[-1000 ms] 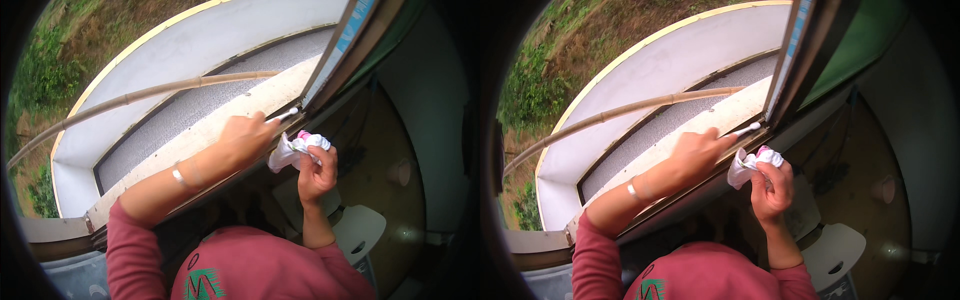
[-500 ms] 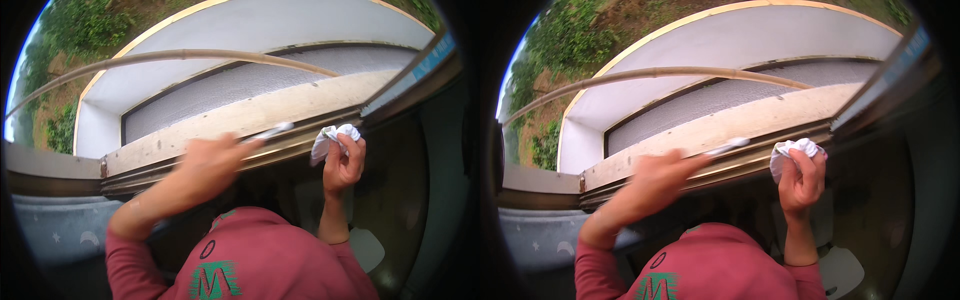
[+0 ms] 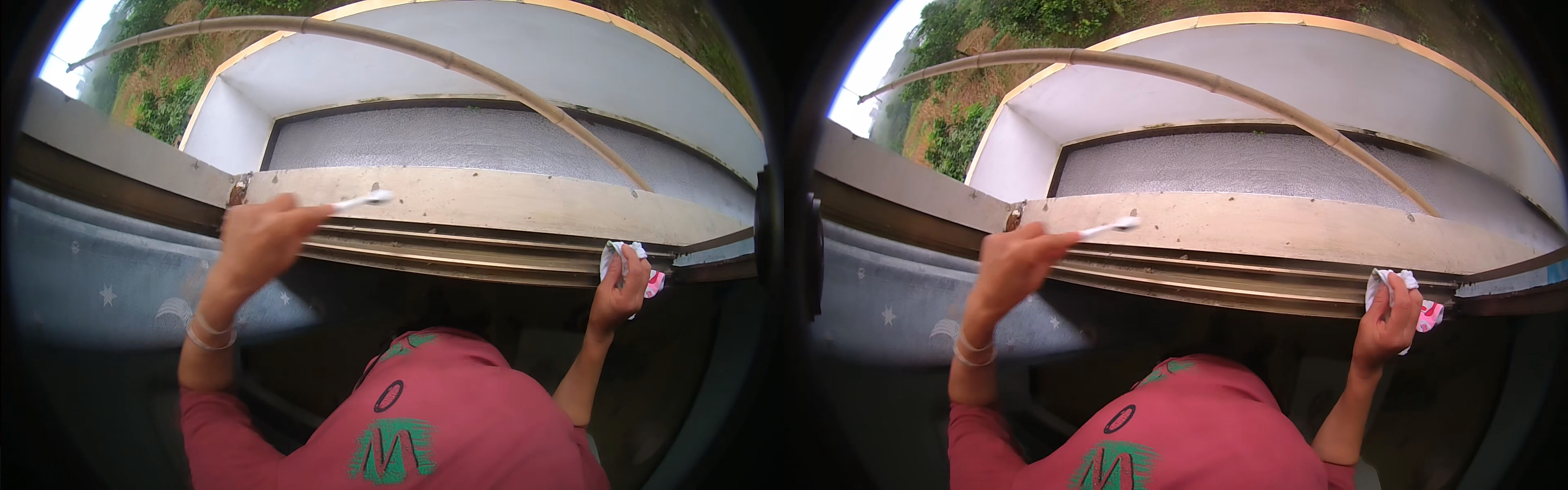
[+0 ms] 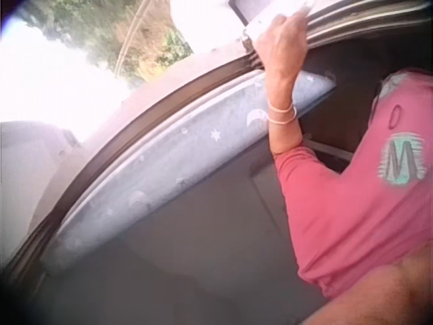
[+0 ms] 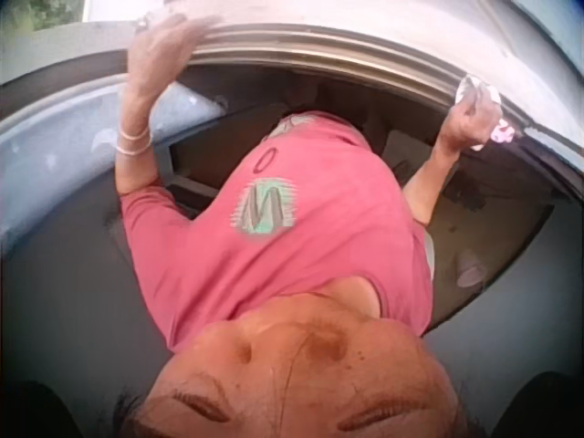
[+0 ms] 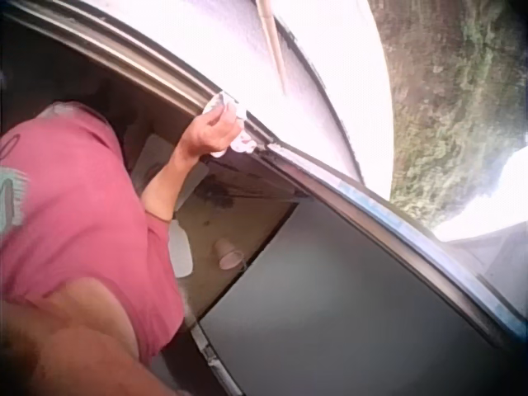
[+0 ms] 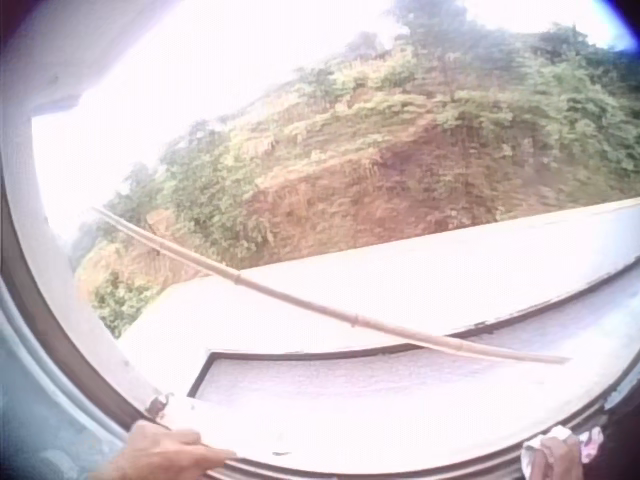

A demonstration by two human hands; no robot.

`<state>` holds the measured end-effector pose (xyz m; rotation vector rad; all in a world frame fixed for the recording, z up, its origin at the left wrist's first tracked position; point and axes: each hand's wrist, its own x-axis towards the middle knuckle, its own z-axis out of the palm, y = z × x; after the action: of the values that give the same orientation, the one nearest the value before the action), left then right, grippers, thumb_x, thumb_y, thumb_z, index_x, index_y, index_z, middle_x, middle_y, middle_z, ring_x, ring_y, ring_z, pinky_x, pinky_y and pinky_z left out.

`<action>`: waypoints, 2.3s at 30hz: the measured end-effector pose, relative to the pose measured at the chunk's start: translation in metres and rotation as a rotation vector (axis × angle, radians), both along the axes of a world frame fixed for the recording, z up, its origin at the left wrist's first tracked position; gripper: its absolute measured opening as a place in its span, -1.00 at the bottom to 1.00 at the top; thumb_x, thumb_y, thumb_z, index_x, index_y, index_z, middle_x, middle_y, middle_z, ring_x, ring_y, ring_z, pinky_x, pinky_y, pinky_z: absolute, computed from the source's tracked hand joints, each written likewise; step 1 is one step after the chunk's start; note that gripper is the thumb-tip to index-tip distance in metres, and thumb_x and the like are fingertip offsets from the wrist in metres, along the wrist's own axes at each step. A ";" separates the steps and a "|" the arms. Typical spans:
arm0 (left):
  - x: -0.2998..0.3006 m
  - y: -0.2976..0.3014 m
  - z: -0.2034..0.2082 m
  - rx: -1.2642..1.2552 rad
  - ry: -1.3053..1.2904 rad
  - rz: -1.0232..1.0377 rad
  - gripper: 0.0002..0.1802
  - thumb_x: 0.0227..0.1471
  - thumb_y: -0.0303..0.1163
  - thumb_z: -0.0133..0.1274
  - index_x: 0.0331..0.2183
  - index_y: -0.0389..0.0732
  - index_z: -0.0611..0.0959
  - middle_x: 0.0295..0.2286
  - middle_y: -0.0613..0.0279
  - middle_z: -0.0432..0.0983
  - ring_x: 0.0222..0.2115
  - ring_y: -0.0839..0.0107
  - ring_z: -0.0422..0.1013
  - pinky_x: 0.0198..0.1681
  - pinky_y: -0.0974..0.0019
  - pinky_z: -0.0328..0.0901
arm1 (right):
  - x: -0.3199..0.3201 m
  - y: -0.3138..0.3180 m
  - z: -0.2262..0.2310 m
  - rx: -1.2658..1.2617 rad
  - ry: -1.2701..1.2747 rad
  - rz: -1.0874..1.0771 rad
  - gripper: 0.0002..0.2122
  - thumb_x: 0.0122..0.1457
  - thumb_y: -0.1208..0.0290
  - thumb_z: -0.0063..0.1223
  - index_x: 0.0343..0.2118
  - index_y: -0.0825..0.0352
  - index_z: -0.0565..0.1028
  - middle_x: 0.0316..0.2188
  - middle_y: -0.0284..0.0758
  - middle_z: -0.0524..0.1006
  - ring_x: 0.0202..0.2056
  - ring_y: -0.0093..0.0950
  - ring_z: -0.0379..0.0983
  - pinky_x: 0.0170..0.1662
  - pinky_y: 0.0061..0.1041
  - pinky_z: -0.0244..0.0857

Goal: The person retrieves a toothbrush and cloth from a cluttered table, then scrubs and wipes the window frame and sill. The person uses the toothbrush to clean the grooves and the cloth to wipe away residue, repeating the process along the frame.

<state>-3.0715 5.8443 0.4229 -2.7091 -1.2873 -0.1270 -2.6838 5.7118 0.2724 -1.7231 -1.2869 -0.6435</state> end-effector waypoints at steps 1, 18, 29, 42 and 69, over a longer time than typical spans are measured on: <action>0.022 0.001 -0.018 -0.105 -0.117 -0.157 -0.76 -0.11 -0.41 0.09 -0.31 0.09 0.66 -0.70 0.31 0.28 -0.72 0.35 0.32 -0.70 0.29 0.17 | -0.001 0.002 0.001 -0.016 0.003 -0.006 -0.80 -0.04 0.72 0.09 -0.31 0.40 0.46 -0.45 -0.21 0.43 -0.40 -0.25 0.40 -0.34 -0.40 0.31; -0.022 0.010 -0.067 -0.128 -0.211 -0.237 -0.71 -0.09 -0.39 0.02 -0.27 0.16 0.63 -0.65 0.33 0.31 -0.68 0.33 0.34 -0.71 0.29 0.18 | 0.021 0.003 -0.016 -0.104 -0.168 -0.063 -0.83 0.02 0.63 0.08 -0.27 0.37 0.49 -0.36 -0.28 0.51 -0.30 -0.32 0.42 -0.10 -0.36 0.19; -0.203 -0.006 0.007 -0.006 -0.126 0.360 -0.70 -0.16 -0.45 0.13 -0.27 0.04 0.65 -0.66 0.24 0.33 -0.64 0.31 0.35 -0.61 0.28 0.22 | 0.038 -0.011 -0.020 -0.272 -0.078 -0.162 -0.82 0.07 0.63 0.02 -0.22 0.43 0.46 -0.25 -0.25 0.50 -0.23 -0.39 0.40 -0.09 -0.50 0.25; -0.089 0.010 -0.056 -0.244 0.063 -0.095 -0.67 -0.13 -0.39 0.05 -0.26 0.25 0.62 -0.63 0.35 0.32 -0.65 0.34 0.36 -0.67 0.29 0.21 | -0.052 0.041 0.023 -0.227 0.283 0.342 -0.82 -0.01 0.75 0.02 -0.31 0.43 0.45 -0.40 -0.23 0.44 -0.33 -0.36 0.38 -0.21 -0.49 0.26; -0.175 0.008 -0.047 -0.072 0.013 0.179 -0.81 -0.14 -0.34 0.12 -0.39 0.21 0.66 -0.66 0.34 0.32 -0.61 0.35 0.37 -0.61 0.29 0.23 | -0.047 0.042 0.014 -0.268 0.118 0.314 -0.80 -0.01 0.74 0.04 -0.28 0.44 0.46 -0.34 -0.18 0.45 -0.27 -0.27 0.41 -0.19 -0.40 0.30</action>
<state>-3.2466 5.8518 0.3762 -2.6315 -1.5507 -0.0442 -2.7307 5.7537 0.2861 -1.6886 -1.5707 -0.1919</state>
